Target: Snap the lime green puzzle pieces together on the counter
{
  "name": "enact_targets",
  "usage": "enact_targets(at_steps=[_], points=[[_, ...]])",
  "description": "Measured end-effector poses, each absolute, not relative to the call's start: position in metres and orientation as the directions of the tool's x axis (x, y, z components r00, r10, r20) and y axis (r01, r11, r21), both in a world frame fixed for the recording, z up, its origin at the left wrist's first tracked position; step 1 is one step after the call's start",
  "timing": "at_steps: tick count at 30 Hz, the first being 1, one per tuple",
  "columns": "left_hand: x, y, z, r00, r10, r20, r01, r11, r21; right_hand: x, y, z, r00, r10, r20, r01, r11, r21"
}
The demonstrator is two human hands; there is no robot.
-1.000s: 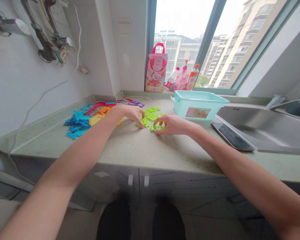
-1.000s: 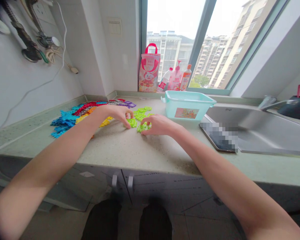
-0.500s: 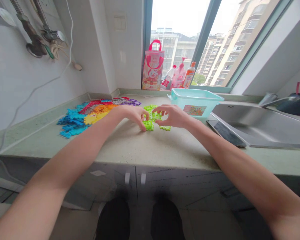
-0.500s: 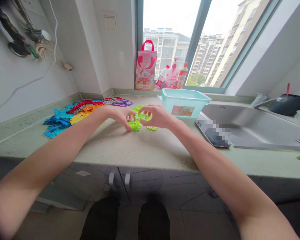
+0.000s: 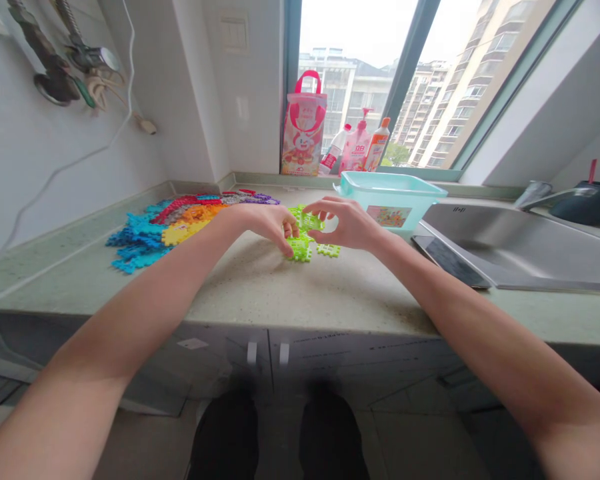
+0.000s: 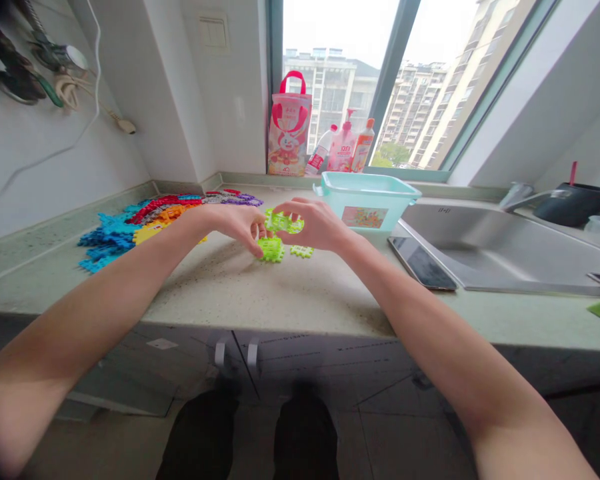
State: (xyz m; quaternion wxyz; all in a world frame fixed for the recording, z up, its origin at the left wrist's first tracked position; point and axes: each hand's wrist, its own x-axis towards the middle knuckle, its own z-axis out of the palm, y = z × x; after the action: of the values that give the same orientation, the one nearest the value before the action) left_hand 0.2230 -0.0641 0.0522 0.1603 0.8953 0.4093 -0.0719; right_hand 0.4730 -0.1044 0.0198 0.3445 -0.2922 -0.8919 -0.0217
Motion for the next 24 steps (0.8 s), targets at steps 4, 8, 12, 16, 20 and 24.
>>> enact_targets(at_steps=[4,8,12,16,20,24], points=[[0.226,-0.065,0.049,0.656,0.703,-0.275,0.754,-0.620,0.216,0.472,-0.105,0.020,-0.596,0.512,0.619,0.540,0.826,-0.164],[0.227,-0.068,0.051,0.635,0.718,-0.287,0.772,-0.602,0.202,0.471,-0.106,0.020,-0.593,0.511,0.622,0.545,0.824,-0.156],[0.228,-0.072,0.055,0.636,0.734,-0.237,0.771,-0.601,0.210,0.472,-0.107,0.021,-0.593,0.511,0.623,0.548,0.822,-0.152],[0.233,-0.075,0.055,0.639,0.737,-0.220,0.769,-0.606,0.203,0.472,-0.107,0.022,-0.594,0.504,0.627,0.547,0.825,-0.145],[0.237,-0.077,0.051,0.633,0.731,-0.253,0.774,-0.600,0.203,0.471,-0.107,0.021,-0.594,0.502,0.629,0.546,0.826,-0.144],[0.239,-0.077,0.048,0.633,0.728,-0.264,0.774,-0.605,0.187,0.473,-0.107,0.022,-0.607,0.495,0.622,0.528,0.836,-0.150]])
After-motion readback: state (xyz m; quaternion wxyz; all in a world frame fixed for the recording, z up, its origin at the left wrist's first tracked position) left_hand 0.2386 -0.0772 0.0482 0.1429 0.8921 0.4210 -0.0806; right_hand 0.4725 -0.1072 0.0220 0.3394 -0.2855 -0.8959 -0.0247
